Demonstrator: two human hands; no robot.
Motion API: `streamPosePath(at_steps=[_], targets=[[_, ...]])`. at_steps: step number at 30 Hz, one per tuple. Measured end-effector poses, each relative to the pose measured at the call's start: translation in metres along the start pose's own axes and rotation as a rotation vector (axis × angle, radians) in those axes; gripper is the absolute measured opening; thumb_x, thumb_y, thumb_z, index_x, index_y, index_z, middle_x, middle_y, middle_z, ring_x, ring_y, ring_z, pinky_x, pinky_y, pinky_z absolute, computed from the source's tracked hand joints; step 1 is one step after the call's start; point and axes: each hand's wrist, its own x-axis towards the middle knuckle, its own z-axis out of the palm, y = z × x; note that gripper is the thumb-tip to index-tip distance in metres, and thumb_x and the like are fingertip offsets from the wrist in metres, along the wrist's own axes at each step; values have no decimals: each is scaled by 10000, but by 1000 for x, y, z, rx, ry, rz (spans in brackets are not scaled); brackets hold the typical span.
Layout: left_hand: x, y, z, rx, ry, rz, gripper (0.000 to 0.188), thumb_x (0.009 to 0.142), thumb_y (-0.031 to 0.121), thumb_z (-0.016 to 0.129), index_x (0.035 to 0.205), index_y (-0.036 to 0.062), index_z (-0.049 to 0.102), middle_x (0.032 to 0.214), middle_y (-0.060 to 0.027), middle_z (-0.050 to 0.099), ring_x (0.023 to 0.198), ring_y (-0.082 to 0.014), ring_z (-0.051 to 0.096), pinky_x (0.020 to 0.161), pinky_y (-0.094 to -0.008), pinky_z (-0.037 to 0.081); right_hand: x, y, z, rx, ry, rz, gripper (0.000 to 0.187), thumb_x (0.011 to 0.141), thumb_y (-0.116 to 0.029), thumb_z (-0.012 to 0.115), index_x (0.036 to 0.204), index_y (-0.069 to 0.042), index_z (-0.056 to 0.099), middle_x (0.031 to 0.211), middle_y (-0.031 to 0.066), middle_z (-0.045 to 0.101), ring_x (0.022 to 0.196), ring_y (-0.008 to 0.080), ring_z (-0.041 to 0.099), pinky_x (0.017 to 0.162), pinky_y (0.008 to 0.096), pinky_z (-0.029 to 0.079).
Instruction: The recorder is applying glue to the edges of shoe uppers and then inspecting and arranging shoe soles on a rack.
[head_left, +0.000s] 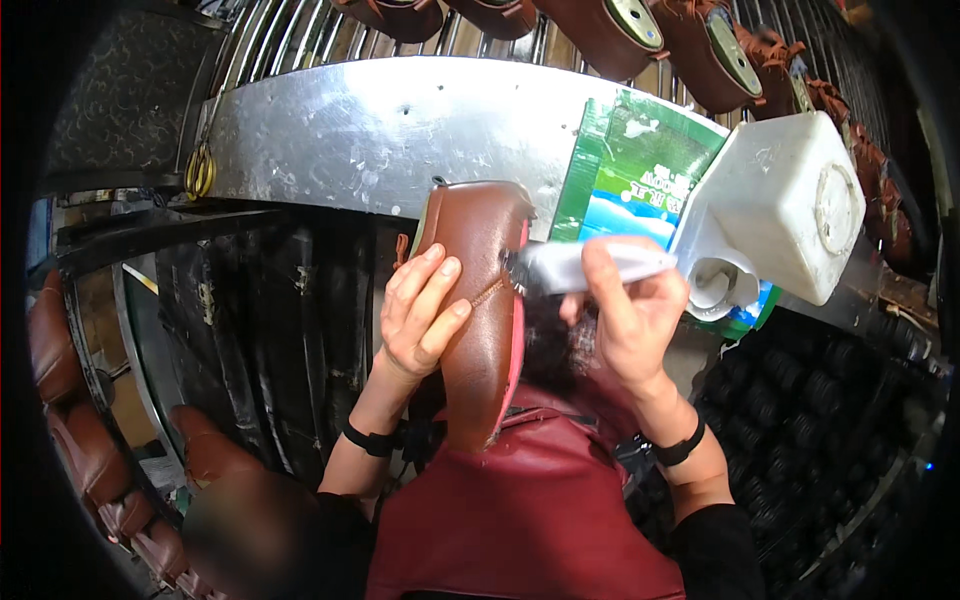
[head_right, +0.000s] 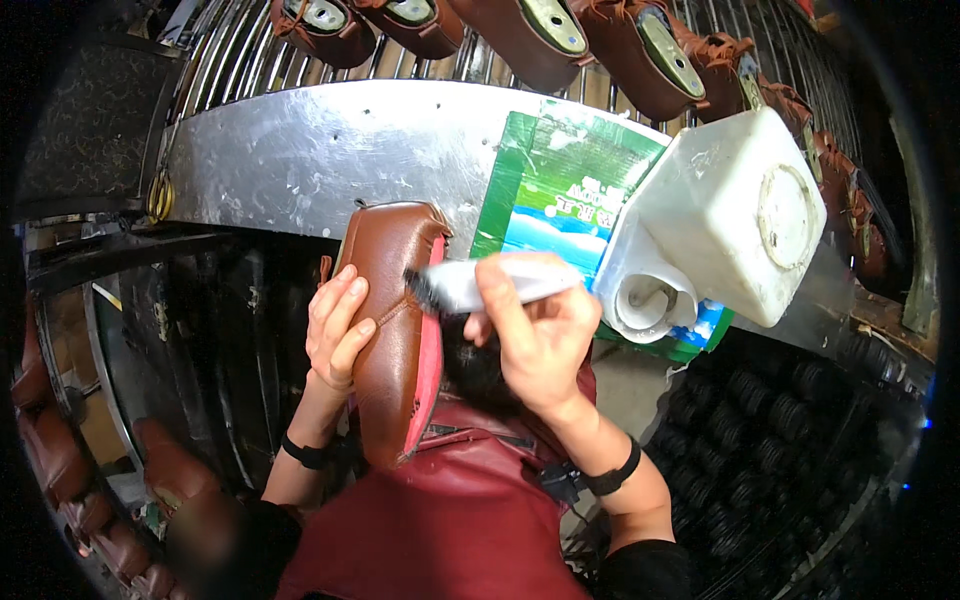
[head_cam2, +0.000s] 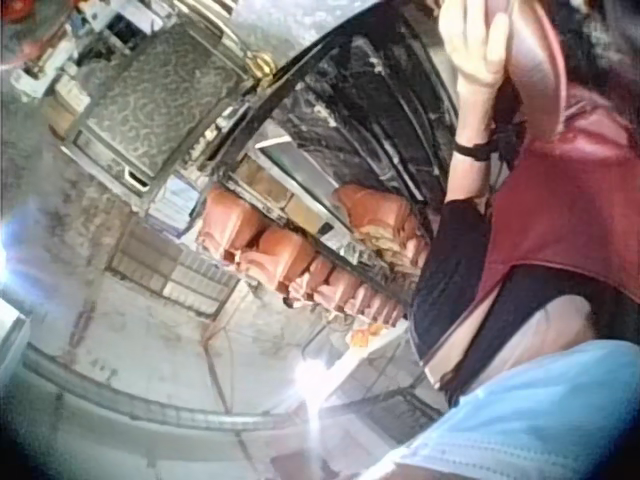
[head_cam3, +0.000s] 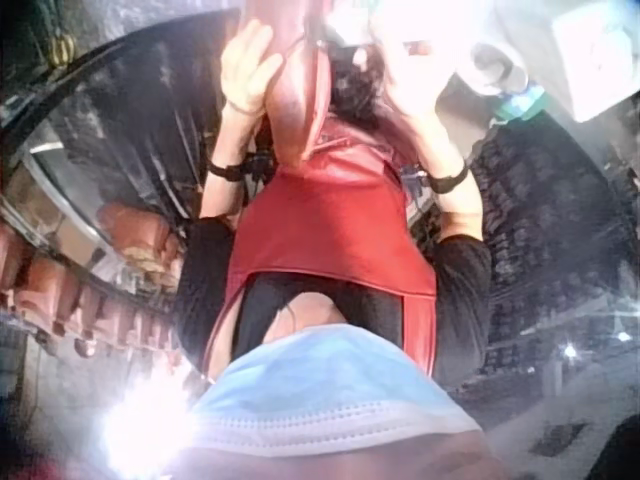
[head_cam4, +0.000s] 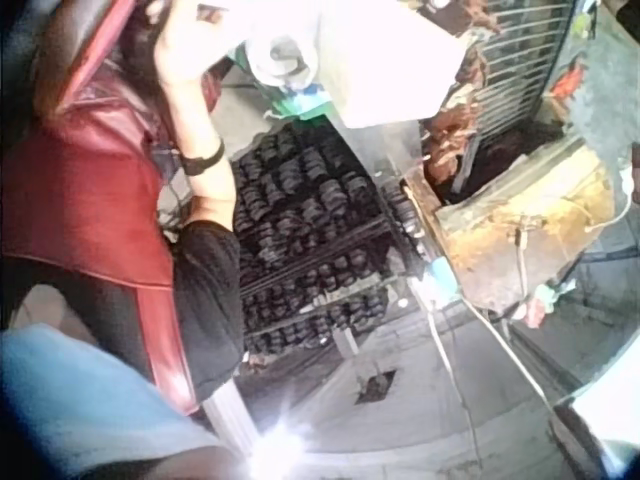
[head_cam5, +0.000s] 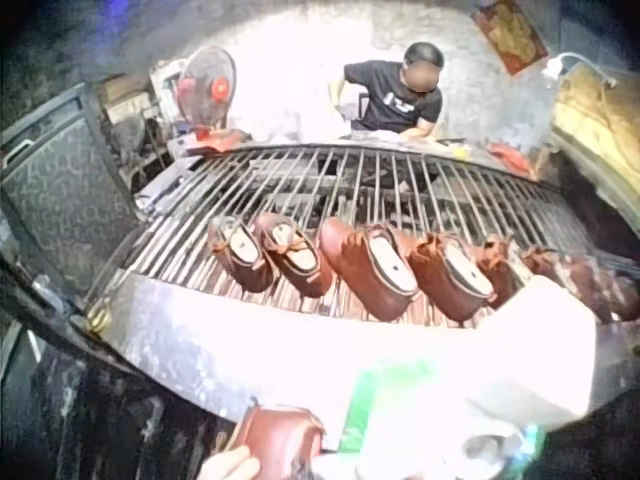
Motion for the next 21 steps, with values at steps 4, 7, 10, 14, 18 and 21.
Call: streamPosePath(at_steps=[4, 7, 10, 14, 18, 21], targets=[[0, -1, -3, -24, 8, 3, 289, 948, 81, 675, 1218, 82, 574, 1296, -231, 689, 1214, -421, 668, 994, -514, 575, 58, 3, 16, -108, 45, -30, 169, 1007, -119, 734, 1001, 44, 690, 777, 90, 717, 567, 139, 666, 471, 268, 514], [1, -1, -4, -34, 2, -2, 294, 945, 78, 673, 1226, 76, 586, 1300, -234, 688, 1218, -427, 665, 993, -517, 575, 70, 1, 20, -85, 58, -68, 183, 1010, -138, 735, 987, 39, 694, 768, 91, 718, 557, 142, 662, 473, 271, 515], [0, 0, -4, -24, 13, -6, 287, 948, 79, 669, 1227, 74, 602, 1305, -233, 689, 1222, -427, 664, 986, -514, 577, 36, -11, 17, -106, 32, -19, 196, 1005, -148, 741, 1014, 42, 688, 806, 109, 723, 555, 164, 656, 476, 288, 507], [7, 0, -3, -24, 34, 8, 279, 949, 79, 669, 1223, 75, 615, 1313, -218, 691, 1229, -413, 665, 983, -512, 578, -13, -12, -3, -22, -21, 72, 179, 1019, -125, 722, 1027, 49, 677, 796, 113, 724, 571, 157, 663, 493, 285, 518], [9, 1, -1, -17, 54, -5, 297, 931, 78, 679, 1224, 69, 629, 1321, -207, 692, 1230, -412, 666, 987, -504, 572, -57, -19, -14, -48, -113, 100, 165, 1021, -103, 710, 1044, 54, 664, 823, 133, 724, 611, 159, 681, 530, 281, 540], [6, 1, -1, -18, 55, -12, 331, 904, 60, 679, 1232, 55, 640, 1340, -198, 688, 1238, -414, 665, 999, -496, 549, -84, -37, -16, -261, -298, -143, 124, 946, -24, 757, 985, 81, 704, 822, 150, 730, 654, 187, 702, 572, 300, 572]])
